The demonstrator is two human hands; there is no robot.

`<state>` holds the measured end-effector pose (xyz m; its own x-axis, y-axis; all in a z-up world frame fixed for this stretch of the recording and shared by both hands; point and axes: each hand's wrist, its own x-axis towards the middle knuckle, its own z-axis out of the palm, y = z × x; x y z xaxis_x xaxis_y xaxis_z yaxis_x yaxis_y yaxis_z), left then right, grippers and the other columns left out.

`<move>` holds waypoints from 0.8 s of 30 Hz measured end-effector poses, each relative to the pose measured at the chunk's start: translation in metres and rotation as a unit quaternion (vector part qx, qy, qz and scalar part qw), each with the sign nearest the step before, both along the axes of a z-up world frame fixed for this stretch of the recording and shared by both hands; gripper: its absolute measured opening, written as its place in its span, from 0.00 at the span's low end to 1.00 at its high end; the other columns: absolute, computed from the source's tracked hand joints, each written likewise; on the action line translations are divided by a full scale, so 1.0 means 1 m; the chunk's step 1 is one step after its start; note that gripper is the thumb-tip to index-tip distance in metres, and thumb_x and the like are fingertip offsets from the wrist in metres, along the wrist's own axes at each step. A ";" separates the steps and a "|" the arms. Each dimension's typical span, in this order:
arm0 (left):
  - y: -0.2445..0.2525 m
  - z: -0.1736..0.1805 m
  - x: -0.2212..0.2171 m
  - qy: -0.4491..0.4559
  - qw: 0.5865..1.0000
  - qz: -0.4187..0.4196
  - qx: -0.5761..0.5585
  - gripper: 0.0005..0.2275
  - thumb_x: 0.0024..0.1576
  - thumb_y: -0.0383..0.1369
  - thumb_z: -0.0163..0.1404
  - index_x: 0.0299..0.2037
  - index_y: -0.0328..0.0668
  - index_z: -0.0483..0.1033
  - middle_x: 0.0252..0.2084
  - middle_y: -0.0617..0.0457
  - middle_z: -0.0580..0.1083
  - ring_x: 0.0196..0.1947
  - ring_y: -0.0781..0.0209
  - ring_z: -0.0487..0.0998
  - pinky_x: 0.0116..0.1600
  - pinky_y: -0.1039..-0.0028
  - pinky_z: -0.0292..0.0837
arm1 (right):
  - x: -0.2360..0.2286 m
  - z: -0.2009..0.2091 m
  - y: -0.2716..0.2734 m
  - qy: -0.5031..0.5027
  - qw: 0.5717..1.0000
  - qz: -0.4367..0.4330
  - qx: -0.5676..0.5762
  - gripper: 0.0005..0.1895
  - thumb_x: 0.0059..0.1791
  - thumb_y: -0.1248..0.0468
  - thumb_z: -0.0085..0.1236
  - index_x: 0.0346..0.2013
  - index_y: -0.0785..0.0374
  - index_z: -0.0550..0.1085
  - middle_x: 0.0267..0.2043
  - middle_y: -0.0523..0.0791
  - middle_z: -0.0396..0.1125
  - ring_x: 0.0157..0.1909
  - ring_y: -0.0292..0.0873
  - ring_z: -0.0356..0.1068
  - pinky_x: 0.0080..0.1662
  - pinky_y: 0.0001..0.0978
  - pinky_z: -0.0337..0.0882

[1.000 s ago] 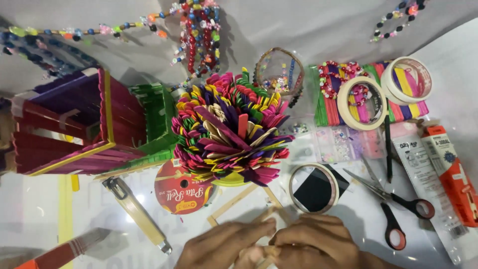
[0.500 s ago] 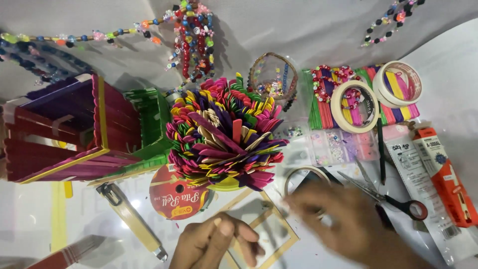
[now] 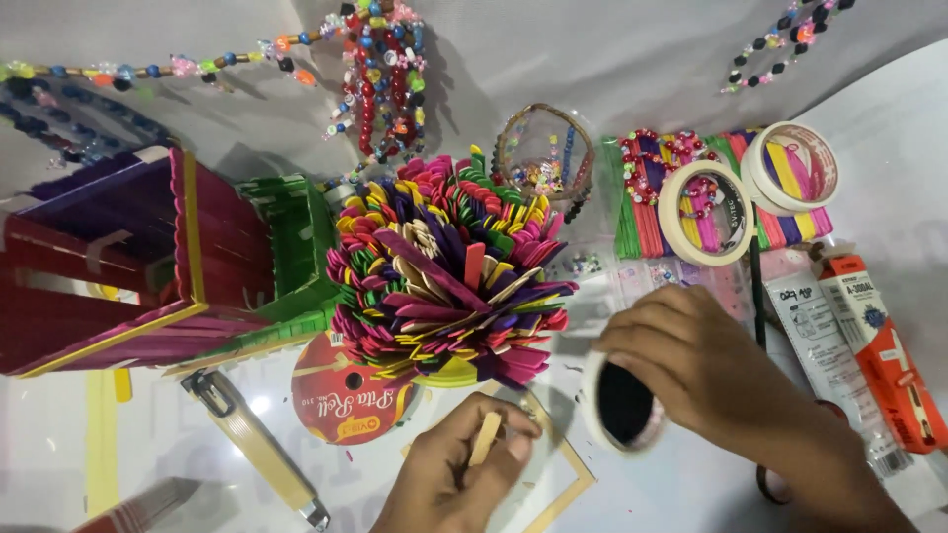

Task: The person is reinforcing a wooden frame by carefully aligning and attaching colored popsicle sticks using tape.

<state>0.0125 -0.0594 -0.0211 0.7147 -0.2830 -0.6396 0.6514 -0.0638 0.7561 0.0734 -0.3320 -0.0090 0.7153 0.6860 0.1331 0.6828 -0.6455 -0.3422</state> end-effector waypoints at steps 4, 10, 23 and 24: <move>-0.004 -0.015 -0.010 -0.074 0.996 0.005 -0.046 0.12 0.57 0.33 0.61 0.50 0.49 0.85 0.18 0.64 0.54 0.17 0.75 0.49 0.27 0.81 0.38 | -0.013 0.008 0.004 0.108 0.990 -0.089 -0.007 0.15 0.53 0.56 0.49 0.42 0.49 0.84 0.43 0.36 0.80 0.49 0.40 0.73 0.48 0.37 0.70; -0.007 -0.011 -0.016 -0.269 0.956 0.007 -0.119 0.10 0.55 0.29 0.64 0.46 0.41 0.83 0.16 0.64 0.56 0.17 0.73 0.51 0.26 0.81 0.47 | -0.025 0.011 0.030 0.046 0.979 0.017 0.198 0.07 0.52 0.65 0.54 0.43 0.58 0.77 0.45 0.43 0.73 0.42 0.44 0.77 0.47 0.34 0.79; -0.004 0.004 -0.022 -0.189 0.980 -0.057 -0.037 0.07 0.50 0.36 0.71 0.31 0.54 0.84 0.27 0.68 0.79 0.21 0.78 0.61 0.25 0.82 0.54 | -0.044 0.031 0.047 0.069 0.972 -0.046 0.218 0.16 0.54 0.60 0.44 0.52 0.61 0.75 0.56 0.51 0.72 0.57 0.50 0.76 0.56 0.40 0.75; -0.004 0.008 -0.022 -0.217 0.975 -0.039 -0.010 0.08 0.49 0.39 0.70 0.29 0.56 0.83 0.29 0.69 0.83 0.24 0.81 0.69 0.26 0.83 0.61 | -0.048 0.036 0.047 0.160 0.959 -0.035 0.230 0.24 0.57 0.53 0.37 0.58 0.62 0.73 0.66 0.56 0.68 0.67 0.53 0.72 0.61 0.43 0.72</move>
